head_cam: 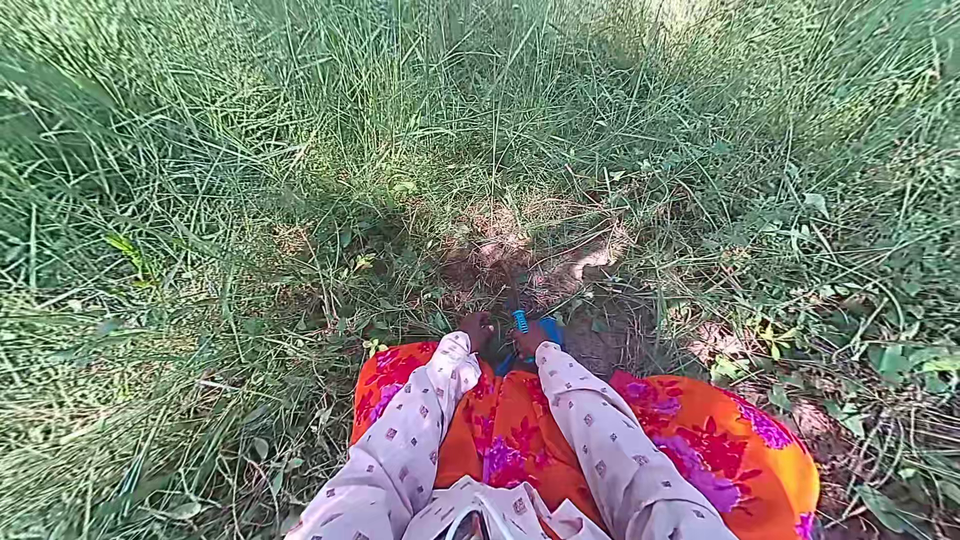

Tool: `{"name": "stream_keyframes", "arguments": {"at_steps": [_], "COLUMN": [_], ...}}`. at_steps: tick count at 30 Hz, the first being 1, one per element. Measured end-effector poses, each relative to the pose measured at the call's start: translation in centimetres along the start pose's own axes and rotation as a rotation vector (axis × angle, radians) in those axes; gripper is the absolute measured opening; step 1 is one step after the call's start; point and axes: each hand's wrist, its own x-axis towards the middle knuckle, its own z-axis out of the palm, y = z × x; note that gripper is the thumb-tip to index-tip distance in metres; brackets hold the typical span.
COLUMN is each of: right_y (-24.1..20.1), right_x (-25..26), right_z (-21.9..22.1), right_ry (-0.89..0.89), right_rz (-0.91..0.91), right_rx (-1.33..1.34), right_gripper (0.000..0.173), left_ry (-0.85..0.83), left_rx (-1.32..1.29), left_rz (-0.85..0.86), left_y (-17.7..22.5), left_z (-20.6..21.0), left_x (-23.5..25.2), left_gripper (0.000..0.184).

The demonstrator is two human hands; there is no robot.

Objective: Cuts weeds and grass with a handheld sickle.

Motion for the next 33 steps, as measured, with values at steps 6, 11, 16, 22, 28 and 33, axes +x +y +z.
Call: {"name": "stream_keyframes", "arguments": {"at_steps": [6,11,16,22,28,33], "right_y": [-1.1,-1.3,-2.2,-1.6,-0.3,-1.0], "right_x": [-0.7,-2.0,-7.7,-7.0,-1.4,-0.3], "right_z": [-0.7,-0.1,-1.3,0.6,1.0,0.5], "right_ry": [-0.050,-0.022,-0.105,0.129,0.072,-0.054], "right_rz": [0.047,0.087,0.035,-0.168,-0.075,0.055], "right_rx": [0.367,0.543,0.603,-0.077,-0.062,0.194], "right_gripper": [0.047,0.037,0.021,0.058,0.060,0.050], "left_ry": [-0.015,-0.011,-0.020,-0.097,-0.062,-0.024], "left_rx": [0.015,0.039,0.067,0.083,0.068,0.066], "left_rz": [-0.003,-0.040,-0.078,-0.015,0.025,0.014], "left_y": [0.0,0.1,2.7,-0.1,-1.3,-0.7], "left_z": [-0.1,0.2,-0.3,0.1,0.6,0.1], "left_x": [-0.1,-0.9,-3.3,-0.4,-0.3,-1.0], "left_gripper": [0.050,0.048,0.048,0.048,0.047,0.047]}}
